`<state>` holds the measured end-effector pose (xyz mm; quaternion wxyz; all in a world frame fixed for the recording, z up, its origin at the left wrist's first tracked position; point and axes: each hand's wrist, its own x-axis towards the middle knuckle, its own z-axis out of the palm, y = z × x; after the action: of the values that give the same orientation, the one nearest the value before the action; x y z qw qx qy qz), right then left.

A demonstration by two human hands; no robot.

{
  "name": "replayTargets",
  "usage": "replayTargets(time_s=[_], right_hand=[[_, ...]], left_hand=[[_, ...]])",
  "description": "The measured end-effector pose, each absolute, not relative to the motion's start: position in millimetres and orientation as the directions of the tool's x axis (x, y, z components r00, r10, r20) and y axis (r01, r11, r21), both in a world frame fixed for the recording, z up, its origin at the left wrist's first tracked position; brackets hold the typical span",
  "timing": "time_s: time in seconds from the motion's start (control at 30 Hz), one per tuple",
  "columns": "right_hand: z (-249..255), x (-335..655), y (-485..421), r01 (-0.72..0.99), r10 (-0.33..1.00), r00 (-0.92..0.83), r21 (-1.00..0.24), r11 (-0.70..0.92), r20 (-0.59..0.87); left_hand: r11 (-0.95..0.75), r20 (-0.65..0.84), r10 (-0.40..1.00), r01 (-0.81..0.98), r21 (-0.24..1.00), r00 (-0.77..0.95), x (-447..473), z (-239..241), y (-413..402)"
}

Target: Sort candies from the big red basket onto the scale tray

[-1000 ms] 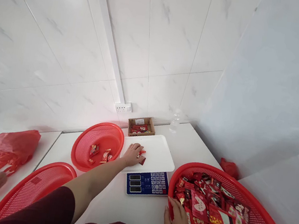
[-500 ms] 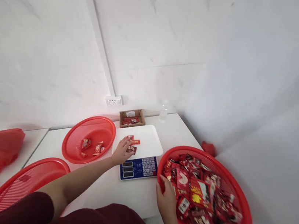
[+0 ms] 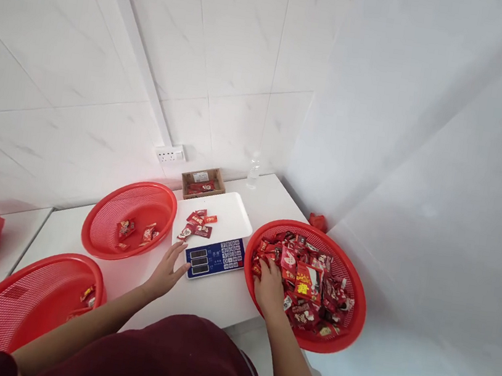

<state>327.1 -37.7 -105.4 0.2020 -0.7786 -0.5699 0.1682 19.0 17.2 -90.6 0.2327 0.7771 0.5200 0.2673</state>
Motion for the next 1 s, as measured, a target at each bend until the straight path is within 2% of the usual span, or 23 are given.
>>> replayTargets(time_s=[0.13, 0.27, 0.33, 0.47, 0.63, 0.8, 0.93, 1.0], right_hand=[[-103.7, 338.4, -45.8, 0.861, 0.939, 0.345, -0.402, -0.311, 0.013], [-105.9, 344.6, -48.3, 0.855, 0.915, 0.384, -0.327, -0.403, -0.122], [-107.1, 345.4, -46.7, 0.866, 0.921, 0.365, -0.314, -0.388, -0.132], [-108.0, 352.5, -41.1, 0.849, 0.942, 0.335, -0.429, -0.309, -0.017], [-105.1, 366.4, -37.7, 0.792, 0.923, 0.383, -0.524, -0.313, 0.028], [-94.0, 370.2, -38.4, 0.549, 0.819, 0.563, -0.792, -0.268, 0.114], [-77.4, 365.0, -35.2, 0.407, 0.753, 0.648, -0.888, -0.214, 0.115], [-67.5, 353.6, -32.7, 0.335, 0.752, 0.654, -0.924, -0.185, 0.086]], left_hand=[[-0.343, 0.184, 0.937, 0.682, 0.646, 0.296, 18.2, -88.1, 11.9], [-0.326, 0.135, 0.937, 0.671, 0.666, 0.321, 25.4, -83.7, 8.5], [-0.319, 0.108, 0.935, 0.663, 0.677, 0.339, 30.8, -79.6, 8.1], [-0.315, 0.082, 0.927, 0.640, 0.700, 0.366, 39.9, -69.7, 8.4], [-0.300, 0.076, 0.930, 0.626, 0.719, 0.359, 43.5, -64.6, 6.8], [-0.285, 0.073, 0.935, 0.611, 0.738, 0.348, 44.1, -63.7, 5.0], [-0.254, 0.055, 0.936, 0.560, 0.789, 0.346, 48.8, -55.0, 4.6], [-0.208, 0.001, 0.930, 0.524, 0.826, 0.367, 54.5, -48.6, 2.7]])
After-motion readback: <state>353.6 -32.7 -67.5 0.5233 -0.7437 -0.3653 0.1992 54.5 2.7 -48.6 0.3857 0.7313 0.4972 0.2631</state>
